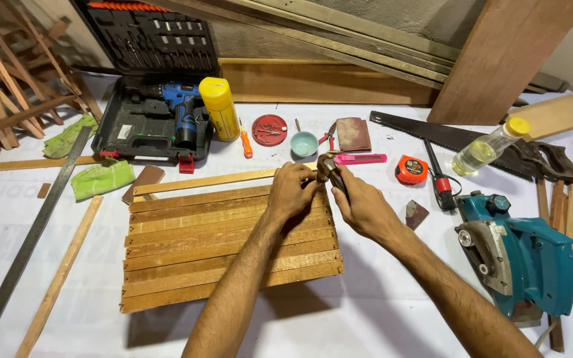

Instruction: The recorder uses a hammer and small nails to assemble or repair wooden bee hive frames or a small crate.

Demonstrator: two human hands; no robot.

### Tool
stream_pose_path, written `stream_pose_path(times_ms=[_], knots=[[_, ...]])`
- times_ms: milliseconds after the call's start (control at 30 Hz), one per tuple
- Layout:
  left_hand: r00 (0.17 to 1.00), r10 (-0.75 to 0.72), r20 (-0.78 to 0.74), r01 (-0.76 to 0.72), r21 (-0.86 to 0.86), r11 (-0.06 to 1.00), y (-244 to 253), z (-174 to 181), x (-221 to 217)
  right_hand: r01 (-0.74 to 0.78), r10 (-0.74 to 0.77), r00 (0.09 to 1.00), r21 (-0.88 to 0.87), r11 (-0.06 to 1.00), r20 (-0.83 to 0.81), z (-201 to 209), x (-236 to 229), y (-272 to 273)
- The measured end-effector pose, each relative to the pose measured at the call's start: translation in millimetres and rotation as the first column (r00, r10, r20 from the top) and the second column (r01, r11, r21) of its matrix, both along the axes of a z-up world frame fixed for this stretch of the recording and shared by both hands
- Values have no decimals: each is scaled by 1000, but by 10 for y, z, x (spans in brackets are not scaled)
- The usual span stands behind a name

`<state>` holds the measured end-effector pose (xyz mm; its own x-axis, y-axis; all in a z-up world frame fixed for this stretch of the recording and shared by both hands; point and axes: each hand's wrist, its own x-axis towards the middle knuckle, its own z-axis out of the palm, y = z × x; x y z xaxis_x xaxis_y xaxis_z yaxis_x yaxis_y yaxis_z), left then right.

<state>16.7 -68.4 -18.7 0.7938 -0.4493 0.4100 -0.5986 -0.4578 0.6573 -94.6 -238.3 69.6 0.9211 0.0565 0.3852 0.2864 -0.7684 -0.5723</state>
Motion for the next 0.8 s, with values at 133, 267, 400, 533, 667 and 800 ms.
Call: stream_pose_path(times_ms=[133,267,400,533,667,800], knots=[[1000,-4,-10,4,-13,1000,16,24,11,-10,3,992,-58,998,-124,110,42,58],[999,-2,-53,-2,-69,998,20,101,-9,71,-70,997,21,997,-31,22,1,66],[994,-6,-111,-7,-122,992,-1,105,-19,40,-56,970,-71,997,-236,16,3,18],[995,-30,-100,18,-114,993,12,51,19,79,-79,991,-7,997,-113,47,-46,95],[1000,-11,-22,9,-122,993,-2,33,3,17,-17,1000,-26,1000,18,-63,14,52],[998,-12,-55,5,-119,993,2,64,-7,73,-74,981,-13,997,-178,77,-37,130]])
